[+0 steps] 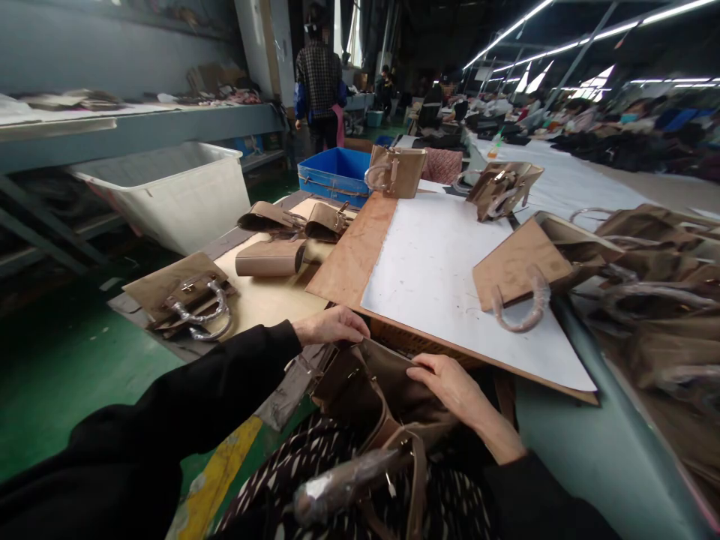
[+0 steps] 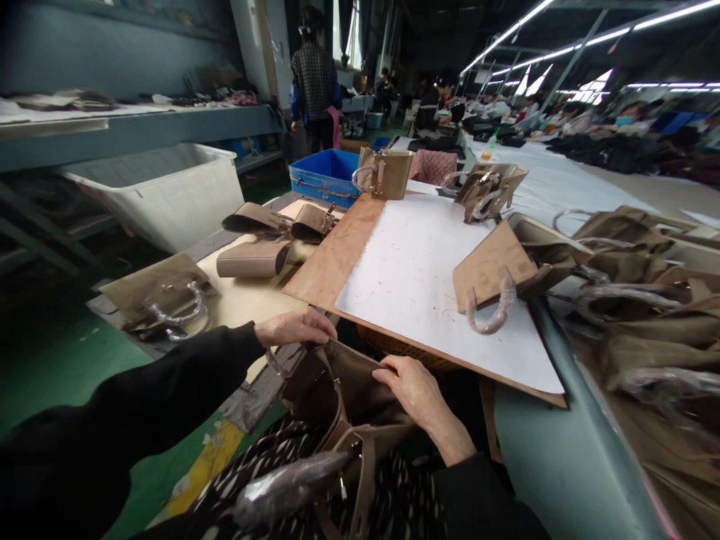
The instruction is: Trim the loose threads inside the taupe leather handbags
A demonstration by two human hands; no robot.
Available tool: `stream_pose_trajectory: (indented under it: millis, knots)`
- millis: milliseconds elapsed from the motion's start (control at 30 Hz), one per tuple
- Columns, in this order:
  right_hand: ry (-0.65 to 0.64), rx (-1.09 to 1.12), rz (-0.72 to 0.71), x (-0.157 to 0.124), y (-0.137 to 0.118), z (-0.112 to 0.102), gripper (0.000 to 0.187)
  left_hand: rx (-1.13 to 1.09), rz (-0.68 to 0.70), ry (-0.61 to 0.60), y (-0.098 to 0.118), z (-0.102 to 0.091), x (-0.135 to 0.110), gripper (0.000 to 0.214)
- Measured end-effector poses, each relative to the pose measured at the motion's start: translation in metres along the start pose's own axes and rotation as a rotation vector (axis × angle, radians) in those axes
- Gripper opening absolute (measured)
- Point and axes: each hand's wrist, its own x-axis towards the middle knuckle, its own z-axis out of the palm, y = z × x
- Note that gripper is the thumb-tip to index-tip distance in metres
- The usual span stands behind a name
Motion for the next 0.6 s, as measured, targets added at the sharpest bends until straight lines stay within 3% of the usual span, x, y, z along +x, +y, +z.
stream_pose_trajectory:
  millis: [67,167,267,333,433,533,600]
  knots:
    - [0.019,0.005,-0.083,0.0,-0.016,-0.008,0.023,0.134,0.089,-0.048,0.027,0.007,0.003,0.02]
    - [-0.092,0.123,-0.203,0.003,-0.038,-0.014,0.027,0.433,0.208,-0.084,0.07,0.02,0.008,0.022]
    - [-0.172,0.255,-0.281,0.004,-0.048,-0.015,0.02,0.807,0.315,-0.053,0.104,0.039,0.009,0.022]
    - [-0.138,0.329,-0.316,0.003,-0.047,-0.014,0.019,0.994,0.357,0.017,0.119,0.053,0.003,0.02]
    - [0.024,0.397,-0.278,-0.004,-0.034,-0.015,0.019,0.978,0.612,0.161,0.128,0.069,-0.013,0.024]
    - [0.179,0.556,-0.129,-0.014,-0.007,-0.012,0.021,0.757,0.917,0.336,0.117,0.071,-0.03,0.023]
    - [0.308,0.719,0.0,-0.021,0.015,-0.005,0.026,0.632,0.869,0.503,0.097,0.065,-0.037,0.019]
